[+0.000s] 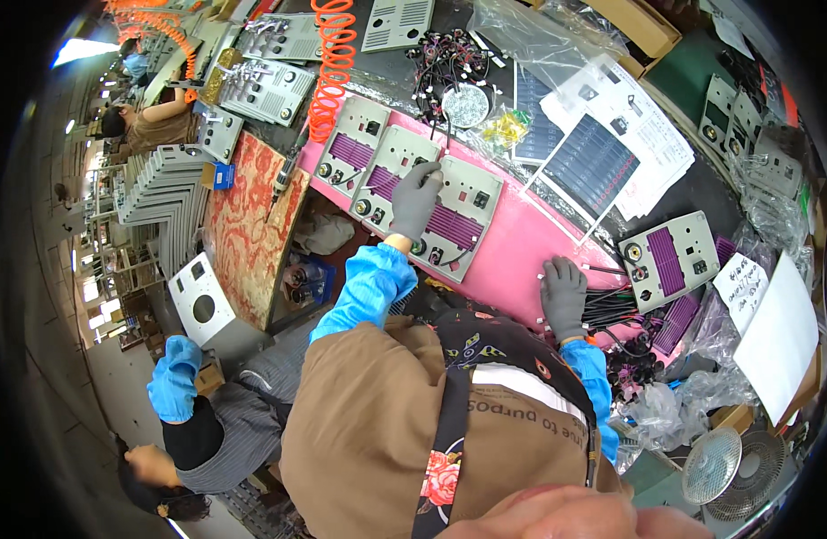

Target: The person handles electronic components and instruction manuals on a cluttered workbench. They pick up a metal casing, place it down, and then pick up a small plastic bag containing parts. The person then picks up a printed instruction sheet, holds it up to read, and places it back on the table.

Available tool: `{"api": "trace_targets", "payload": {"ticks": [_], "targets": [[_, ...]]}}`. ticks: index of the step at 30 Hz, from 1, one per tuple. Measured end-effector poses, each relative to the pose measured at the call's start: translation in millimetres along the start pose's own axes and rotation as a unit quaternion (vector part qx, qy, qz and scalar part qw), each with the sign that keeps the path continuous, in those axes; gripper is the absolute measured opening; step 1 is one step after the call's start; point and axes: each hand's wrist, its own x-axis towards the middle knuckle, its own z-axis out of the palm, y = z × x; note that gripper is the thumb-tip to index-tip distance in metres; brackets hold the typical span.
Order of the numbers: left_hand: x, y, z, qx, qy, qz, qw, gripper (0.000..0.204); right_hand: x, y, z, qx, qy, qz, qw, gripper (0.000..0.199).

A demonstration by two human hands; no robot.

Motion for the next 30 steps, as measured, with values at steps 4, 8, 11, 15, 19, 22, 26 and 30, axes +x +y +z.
{"api": "trace_targets", "payload": {"ticks": [4, 8, 11, 15, 19, 22, 26, 30], "targets": [[51, 1, 5, 0.282, 0.131, 0.155, 0.938, 0.04, 0, -2, -2, -0.002, 0.007, -0.001, 1.0, 0.043], [89, 12, 3, 0.318, 0.151, 0.155, 0.923, 0.044, 0, 2, -2, 0.029, 0.002, -0.014, 0.999, 0.042], [113, 5, 1, 0.33, 0.156, 0.182, 0.913, 0.044, 3, 0, -3, 0.058, 0.002, -0.01, 0.998, 0.041], [96, 14, 31, 0.303, 0.119, 0.269, 0.906, 0.041, 1, 6, -4, 0.065, 0.009, -0.002, 0.998, 0.04], [31, 11, 82, 0.298, 0.027, 0.363, 0.883, 0.038, 0, 6, -31, 0.005, -0.001, -0.022, 1.0, 0.039], [-17, 2, 110, 0.309, -0.095, 0.36, 0.875, 0.035, -7, 20, -43, -0.082, 0.1, 0.059, 0.99, 0.036], [-52, -17, 151, 0.274, -0.241, 0.412, 0.835, 0.033, -17, 49, -49, -0.142, 0.065, 0.143, 0.977, 0.033], [-50, -62, 183, 0.296, -0.312, 0.428, 0.794, 0.033, -22, 75, -27, -0.211, -0.014, 0.07, 0.975, 0.028]]}}
